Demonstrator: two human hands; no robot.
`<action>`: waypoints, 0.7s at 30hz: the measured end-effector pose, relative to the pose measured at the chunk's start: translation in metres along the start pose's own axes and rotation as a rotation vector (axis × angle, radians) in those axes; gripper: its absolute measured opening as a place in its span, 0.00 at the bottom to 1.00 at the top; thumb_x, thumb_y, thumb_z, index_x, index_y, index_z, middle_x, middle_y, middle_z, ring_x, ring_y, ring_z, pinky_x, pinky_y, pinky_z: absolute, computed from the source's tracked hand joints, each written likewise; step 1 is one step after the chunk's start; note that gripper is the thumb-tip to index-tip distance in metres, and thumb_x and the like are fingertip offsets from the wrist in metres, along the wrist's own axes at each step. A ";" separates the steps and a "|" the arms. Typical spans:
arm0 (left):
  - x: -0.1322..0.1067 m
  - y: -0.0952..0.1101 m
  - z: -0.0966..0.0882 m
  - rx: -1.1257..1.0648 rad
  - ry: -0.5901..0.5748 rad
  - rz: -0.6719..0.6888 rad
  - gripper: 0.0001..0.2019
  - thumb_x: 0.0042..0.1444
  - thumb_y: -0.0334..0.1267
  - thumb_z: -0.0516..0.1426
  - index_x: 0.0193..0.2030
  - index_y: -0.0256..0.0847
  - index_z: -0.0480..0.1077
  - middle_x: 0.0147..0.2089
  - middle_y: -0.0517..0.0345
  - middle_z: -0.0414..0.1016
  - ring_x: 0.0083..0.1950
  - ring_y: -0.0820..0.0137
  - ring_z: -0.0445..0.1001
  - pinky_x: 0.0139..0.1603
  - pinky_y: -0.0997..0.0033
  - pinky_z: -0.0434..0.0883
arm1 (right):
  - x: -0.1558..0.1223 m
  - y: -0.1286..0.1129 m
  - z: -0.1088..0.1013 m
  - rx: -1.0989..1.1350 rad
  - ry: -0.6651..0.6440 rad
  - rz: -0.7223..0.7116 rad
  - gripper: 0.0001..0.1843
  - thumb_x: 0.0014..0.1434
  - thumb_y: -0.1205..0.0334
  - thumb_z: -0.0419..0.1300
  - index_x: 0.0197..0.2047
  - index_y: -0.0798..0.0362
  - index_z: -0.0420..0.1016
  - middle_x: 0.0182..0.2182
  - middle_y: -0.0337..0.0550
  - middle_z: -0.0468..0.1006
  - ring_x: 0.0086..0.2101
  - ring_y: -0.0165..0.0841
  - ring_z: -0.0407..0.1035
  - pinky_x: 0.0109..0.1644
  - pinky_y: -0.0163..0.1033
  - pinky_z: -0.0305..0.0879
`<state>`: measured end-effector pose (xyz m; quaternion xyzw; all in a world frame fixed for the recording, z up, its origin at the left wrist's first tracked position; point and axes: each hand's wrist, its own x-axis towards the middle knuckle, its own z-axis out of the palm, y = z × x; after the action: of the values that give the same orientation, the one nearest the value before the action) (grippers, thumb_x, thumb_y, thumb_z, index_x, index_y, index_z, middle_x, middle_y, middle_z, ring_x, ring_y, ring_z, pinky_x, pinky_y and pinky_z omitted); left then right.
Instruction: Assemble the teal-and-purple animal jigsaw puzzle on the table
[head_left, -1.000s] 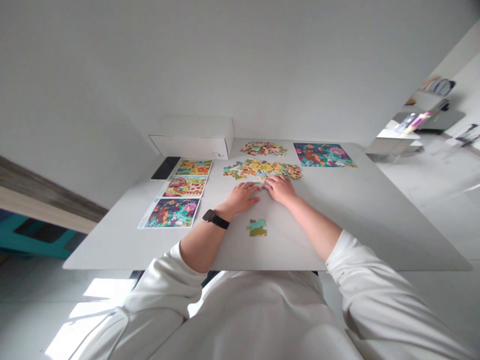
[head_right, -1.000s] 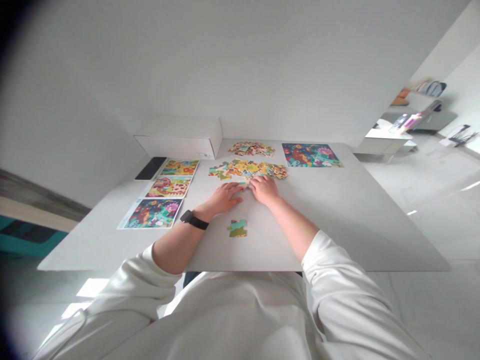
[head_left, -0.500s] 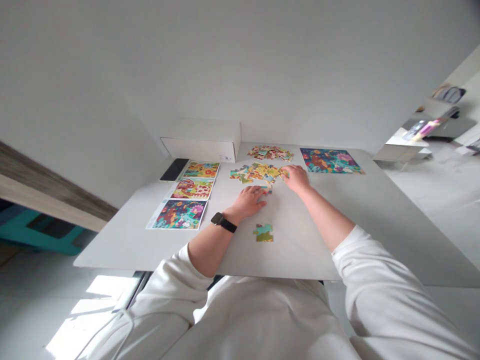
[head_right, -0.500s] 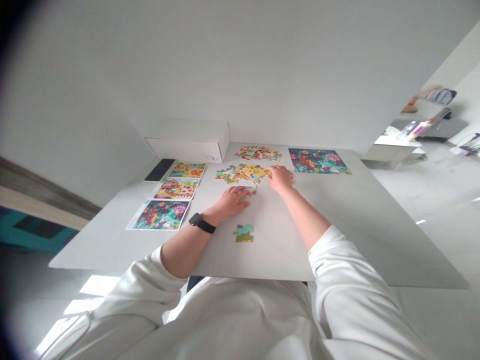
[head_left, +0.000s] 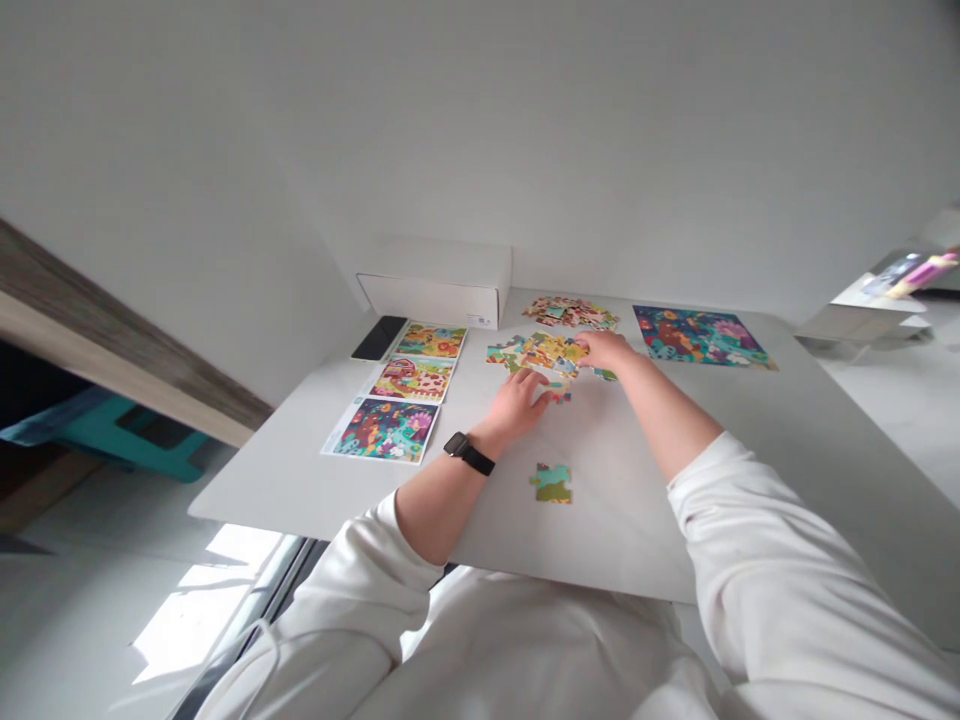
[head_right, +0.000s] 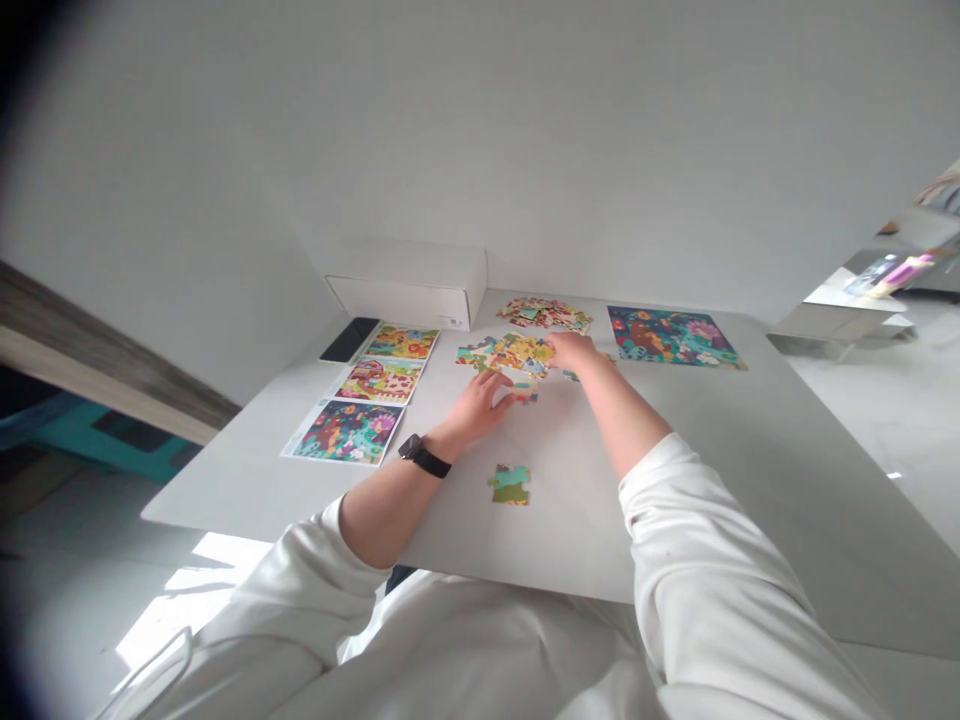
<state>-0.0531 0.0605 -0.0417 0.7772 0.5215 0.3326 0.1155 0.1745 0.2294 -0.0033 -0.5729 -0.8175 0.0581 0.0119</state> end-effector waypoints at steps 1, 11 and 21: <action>0.001 0.001 0.000 -0.005 0.007 -0.014 0.10 0.71 0.39 0.60 0.54 0.41 0.77 0.57 0.44 0.79 0.61 0.54 0.78 0.67 0.50 0.75 | 0.002 0.001 0.000 -0.011 -0.002 -0.006 0.36 0.56 0.57 0.77 0.68 0.41 0.80 0.60 0.47 0.86 0.58 0.50 0.79 0.59 0.49 0.74; 0.003 0.000 -0.001 -0.052 0.002 -0.069 0.06 0.71 0.38 0.59 0.51 0.43 0.75 0.54 0.48 0.82 0.59 0.58 0.79 0.66 0.54 0.75 | 0.018 0.017 0.002 -0.036 -0.010 -0.134 0.39 0.51 0.53 0.80 0.66 0.45 0.82 0.53 0.49 0.88 0.49 0.46 0.81 0.54 0.44 0.74; 0.003 0.000 -0.004 -0.098 0.017 -0.094 0.09 0.69 0.37 0.60 0.53 0.41 0.76 0.54 0.46 0.83 0.59 0.58 0.80 0.66 0.54 0.75 | -0.010 0.010 -0.003 0.036 0.192 -0.095 0.19 0.60 0.58 0.73 0.55 0.49 0.86 0.58 0.54 0.83 0.56 0.48 0.77 0.58 0.47 0.72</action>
<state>-0.0550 0.0630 -0.0377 0.7423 0.5416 0.3586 0.1647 0.1876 0.2233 -0.0005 -0.5360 -0.8378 0.0168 0.1031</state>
